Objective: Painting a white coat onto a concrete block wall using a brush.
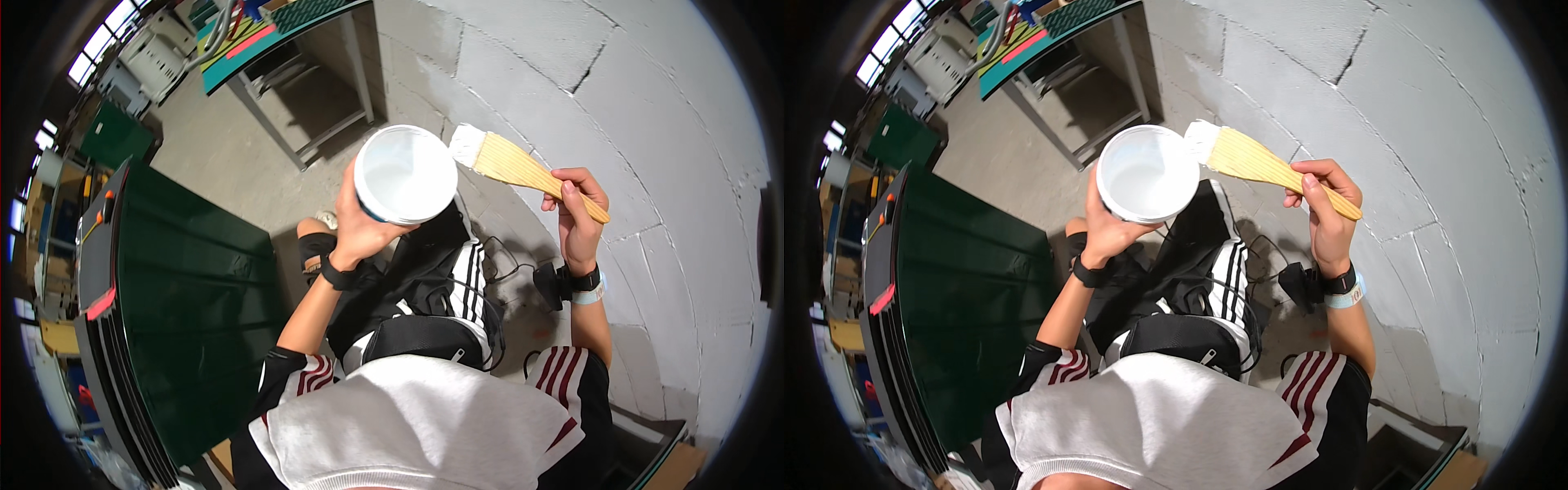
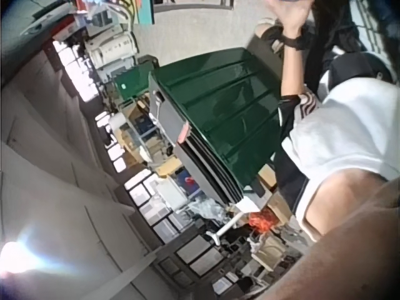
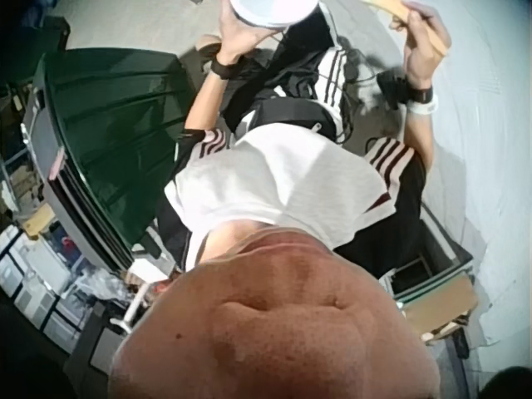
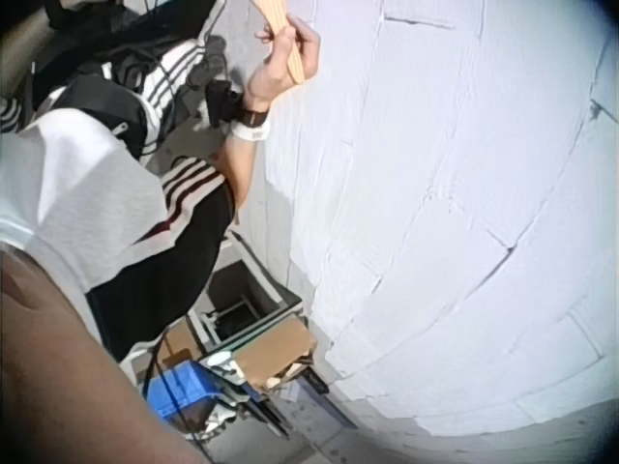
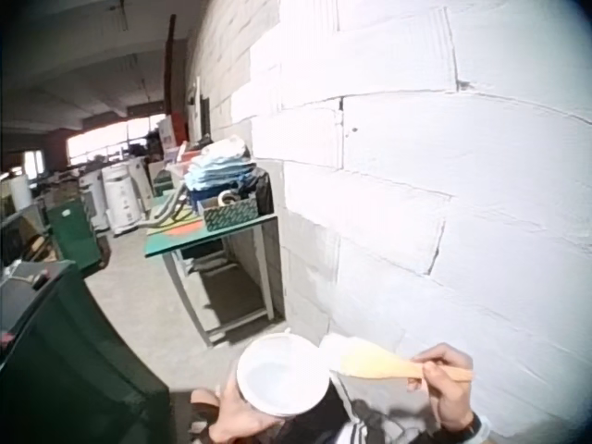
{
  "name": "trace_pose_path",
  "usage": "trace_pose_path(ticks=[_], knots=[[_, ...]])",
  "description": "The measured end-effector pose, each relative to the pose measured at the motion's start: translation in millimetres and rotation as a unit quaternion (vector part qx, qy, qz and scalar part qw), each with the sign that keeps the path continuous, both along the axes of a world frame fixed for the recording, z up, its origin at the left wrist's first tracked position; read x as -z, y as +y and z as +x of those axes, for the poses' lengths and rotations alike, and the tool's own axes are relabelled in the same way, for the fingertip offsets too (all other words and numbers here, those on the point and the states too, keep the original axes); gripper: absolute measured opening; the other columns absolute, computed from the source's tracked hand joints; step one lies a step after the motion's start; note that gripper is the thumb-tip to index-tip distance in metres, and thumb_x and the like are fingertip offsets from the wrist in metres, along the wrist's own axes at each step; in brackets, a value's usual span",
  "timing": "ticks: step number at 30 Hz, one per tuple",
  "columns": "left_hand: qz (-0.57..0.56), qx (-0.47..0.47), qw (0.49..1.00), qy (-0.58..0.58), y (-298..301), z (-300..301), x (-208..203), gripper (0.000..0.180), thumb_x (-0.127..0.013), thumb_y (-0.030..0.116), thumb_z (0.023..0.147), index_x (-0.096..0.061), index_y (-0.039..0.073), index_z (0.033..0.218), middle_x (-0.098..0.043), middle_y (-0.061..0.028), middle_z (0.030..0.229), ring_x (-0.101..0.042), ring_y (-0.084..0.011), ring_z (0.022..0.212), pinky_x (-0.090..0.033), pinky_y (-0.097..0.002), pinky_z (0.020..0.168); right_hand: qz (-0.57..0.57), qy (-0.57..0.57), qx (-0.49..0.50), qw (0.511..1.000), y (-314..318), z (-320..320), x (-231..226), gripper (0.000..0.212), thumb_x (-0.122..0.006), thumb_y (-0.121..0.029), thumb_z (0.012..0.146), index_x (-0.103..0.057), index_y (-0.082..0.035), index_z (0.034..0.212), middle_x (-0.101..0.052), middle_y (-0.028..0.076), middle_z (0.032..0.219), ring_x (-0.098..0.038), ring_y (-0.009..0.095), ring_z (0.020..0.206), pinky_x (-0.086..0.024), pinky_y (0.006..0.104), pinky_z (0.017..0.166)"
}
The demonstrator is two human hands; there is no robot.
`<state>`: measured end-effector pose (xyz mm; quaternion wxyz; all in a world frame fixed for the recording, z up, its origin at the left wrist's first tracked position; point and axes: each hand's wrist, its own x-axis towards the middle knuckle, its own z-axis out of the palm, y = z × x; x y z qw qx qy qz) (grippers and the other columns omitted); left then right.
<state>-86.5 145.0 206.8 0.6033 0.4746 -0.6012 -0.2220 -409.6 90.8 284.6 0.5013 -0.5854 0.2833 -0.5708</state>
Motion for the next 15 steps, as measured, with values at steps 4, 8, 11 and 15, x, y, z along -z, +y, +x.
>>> trace_pose_path(ticks=[4,8,11,15], knots=[[-0.032,-0.021,0.998,-0.056,1.2,-8.3,-5.8,0.113,-0.101,0.025,0.055,-0.042,0.002,0.149,-0.062,-0.0176,0.136,-0.064,-0.0323,0.124,-0.050,-0.0434,0.106,0.004,0.042,-0.032,0.999,6.4,15.8,-14.6,0.021,-0.058,-0.010,0.100,-0.069,0.007,0.107,-0.068,0.010,0.084,-0.064,0.013,0.070,-0.050,0.0264,0.067],[-0.036,-0.025,0.997,-0.070,-1.4,-10.8,-7.1,0.112,-0.101,0.024,0.056,-0.042,0.001,0.149,-0.062,-0.0179,0.137,-0.064,-0.0321,0.124,-0.051,-0.0434,0.105,0.019,0.079,-0.037,0.996,12.6,28.4,-21.1,0.017,-0.059,-0.004,0.097,-0.069,0.007,0.104,-0.068,0.009,0.081,-0.064,0.011,0.069,-0.050,0.0237,0.067],[-0.053,-0.021,0.997,-0.050,-3.0,-12.4,-4.7,0.111,-0.100,0.024,0.057,-0.041,0.000,0.149,-0.061,-0.0184,0.137,-0.064,-0.0313,0.125,-0.051,-0.0433,0.105,0.027,0.103,-0.043,0.993,9.1,32.0,-16.2,0.018,-0.060,-0.003,0.095,-0.070,0.007,0.106,-0.068,0.007,0.082,-0.064,0.009,0.069,-0.049,0.0220,0.068],[-0.041,-0.025,0.999,-0.011,-1.4,-11.5,6.8,0.111,-0.099,0.023,0.059,-0.039,-0.001,0.150,-0.059,-0.0196,0.139,-0.062,-0.0320,0.126,-0.051,-0.0432,0.106,-0.007,0.158,-0.022,0.987,5.1,35.2,-18.7,0.024,-0.064,-0.006,0.094,-0.070,0.005,0.114,-0.066,0.004,0.083,-0.064,0.008,0.072,-0.049,0.0218,0.068]])
